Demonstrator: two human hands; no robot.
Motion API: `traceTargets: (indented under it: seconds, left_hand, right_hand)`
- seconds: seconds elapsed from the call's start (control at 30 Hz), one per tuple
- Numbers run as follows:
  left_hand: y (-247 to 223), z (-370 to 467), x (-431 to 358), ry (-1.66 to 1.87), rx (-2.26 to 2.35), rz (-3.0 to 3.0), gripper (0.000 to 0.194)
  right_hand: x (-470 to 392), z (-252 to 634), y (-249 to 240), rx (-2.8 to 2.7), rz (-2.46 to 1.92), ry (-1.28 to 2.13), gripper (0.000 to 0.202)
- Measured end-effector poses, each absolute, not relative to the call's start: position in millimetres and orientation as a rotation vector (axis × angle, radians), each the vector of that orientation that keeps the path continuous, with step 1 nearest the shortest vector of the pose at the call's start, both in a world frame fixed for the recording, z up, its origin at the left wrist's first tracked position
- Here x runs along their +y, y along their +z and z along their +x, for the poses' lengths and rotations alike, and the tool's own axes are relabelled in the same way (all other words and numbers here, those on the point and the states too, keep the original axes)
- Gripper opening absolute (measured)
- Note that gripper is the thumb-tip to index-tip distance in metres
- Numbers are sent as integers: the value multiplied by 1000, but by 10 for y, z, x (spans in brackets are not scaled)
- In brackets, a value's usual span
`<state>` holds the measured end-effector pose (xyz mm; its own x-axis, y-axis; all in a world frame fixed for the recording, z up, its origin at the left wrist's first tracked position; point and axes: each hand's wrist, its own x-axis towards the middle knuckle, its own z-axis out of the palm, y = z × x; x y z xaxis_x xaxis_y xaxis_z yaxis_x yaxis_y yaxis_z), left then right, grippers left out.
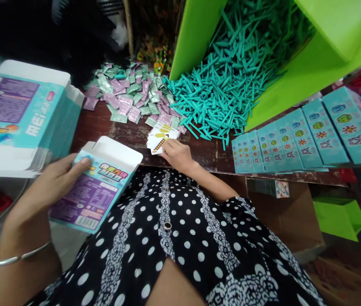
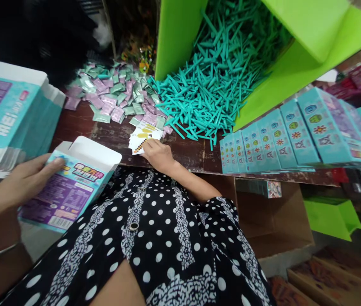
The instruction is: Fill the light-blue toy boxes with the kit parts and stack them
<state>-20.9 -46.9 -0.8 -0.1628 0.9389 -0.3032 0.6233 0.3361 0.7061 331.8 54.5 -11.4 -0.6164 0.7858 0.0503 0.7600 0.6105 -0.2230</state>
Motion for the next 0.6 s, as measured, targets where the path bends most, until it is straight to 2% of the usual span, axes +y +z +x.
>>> traceTargets:
  seconds: [0.17, 0.3, 0.4, 0.6]
  left_hand:
    - [-4, -162, -439, 510, 1887, 1348, 62]
    - [-89, -121, -396, 508, 1847, 1323, 67]
    - [-135, -92, -376, 507, 1828, 1304, 73]
    - [-209, -69, -359, 526, 1785, 1280, 83]
  right_hand:
    - [809, 3438, 137, -2650, -1273, 336, 22]
    - [1414, 3386, 411, -2462, -1353, -28, 41]
    - [1969, 3130, 521, -2531, -1198, -197, 53]
    - [2474, 2595, 270, -2859, -1024, -207, 34]
